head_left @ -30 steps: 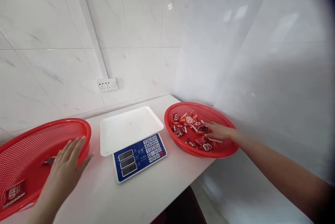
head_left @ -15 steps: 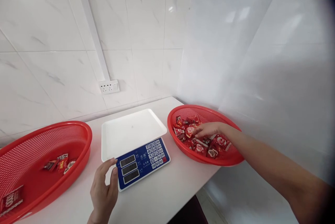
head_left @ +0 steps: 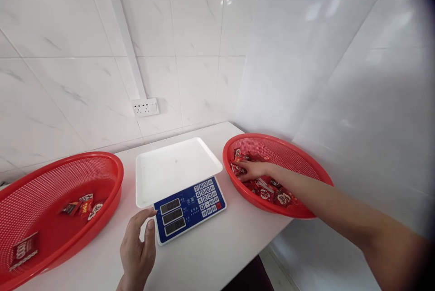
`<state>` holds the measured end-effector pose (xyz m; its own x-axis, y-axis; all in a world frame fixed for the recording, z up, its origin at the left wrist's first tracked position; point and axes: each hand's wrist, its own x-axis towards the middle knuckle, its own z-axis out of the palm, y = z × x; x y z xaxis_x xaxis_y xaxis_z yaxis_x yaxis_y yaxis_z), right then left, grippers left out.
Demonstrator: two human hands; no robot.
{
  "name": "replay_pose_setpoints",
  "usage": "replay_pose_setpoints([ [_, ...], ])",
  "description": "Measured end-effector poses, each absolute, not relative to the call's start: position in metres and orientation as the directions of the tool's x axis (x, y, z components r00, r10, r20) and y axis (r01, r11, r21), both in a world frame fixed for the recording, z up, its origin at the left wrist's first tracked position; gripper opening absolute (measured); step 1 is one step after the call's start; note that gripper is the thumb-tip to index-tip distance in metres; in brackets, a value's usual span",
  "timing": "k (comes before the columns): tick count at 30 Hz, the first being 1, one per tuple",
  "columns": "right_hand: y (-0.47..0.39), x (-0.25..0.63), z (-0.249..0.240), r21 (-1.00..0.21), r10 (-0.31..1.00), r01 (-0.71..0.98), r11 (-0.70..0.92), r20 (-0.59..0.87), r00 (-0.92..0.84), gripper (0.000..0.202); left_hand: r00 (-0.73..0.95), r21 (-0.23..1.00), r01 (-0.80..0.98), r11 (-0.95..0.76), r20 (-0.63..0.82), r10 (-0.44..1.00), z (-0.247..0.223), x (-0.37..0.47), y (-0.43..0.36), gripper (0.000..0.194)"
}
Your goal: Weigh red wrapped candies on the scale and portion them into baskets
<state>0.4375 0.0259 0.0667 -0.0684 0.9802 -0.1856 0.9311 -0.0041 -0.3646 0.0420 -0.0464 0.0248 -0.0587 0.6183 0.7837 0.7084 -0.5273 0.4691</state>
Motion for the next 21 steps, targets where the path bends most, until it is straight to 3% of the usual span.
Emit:
replay_pose_setpoints([
  [3,0.055,0.432,0.058,-0.343,0.970,0.939,0.019,-0.223,-0.101,0.071,-0.061,0.476,0.707,-0.523,0.777,0.626,0.026,0.042,-0.046,0.015],
  [9,0.045,0.456,0.067,-0.359,0.963,0.932,0.045,-0.232,-0.136,0.012,-0.118,0.503,0.722,-0.475,0.766,0.632,0.025,0.041,-0.044,0.015],
  [21,0.035,0.483,0.110,-0.506,0.992,0.860,-0.066,-0.126,0.002,0.022,-0.158,0.562,0.701,-0.440,0.723,0.673,0.026,0.042,-0.045,0.016],
])
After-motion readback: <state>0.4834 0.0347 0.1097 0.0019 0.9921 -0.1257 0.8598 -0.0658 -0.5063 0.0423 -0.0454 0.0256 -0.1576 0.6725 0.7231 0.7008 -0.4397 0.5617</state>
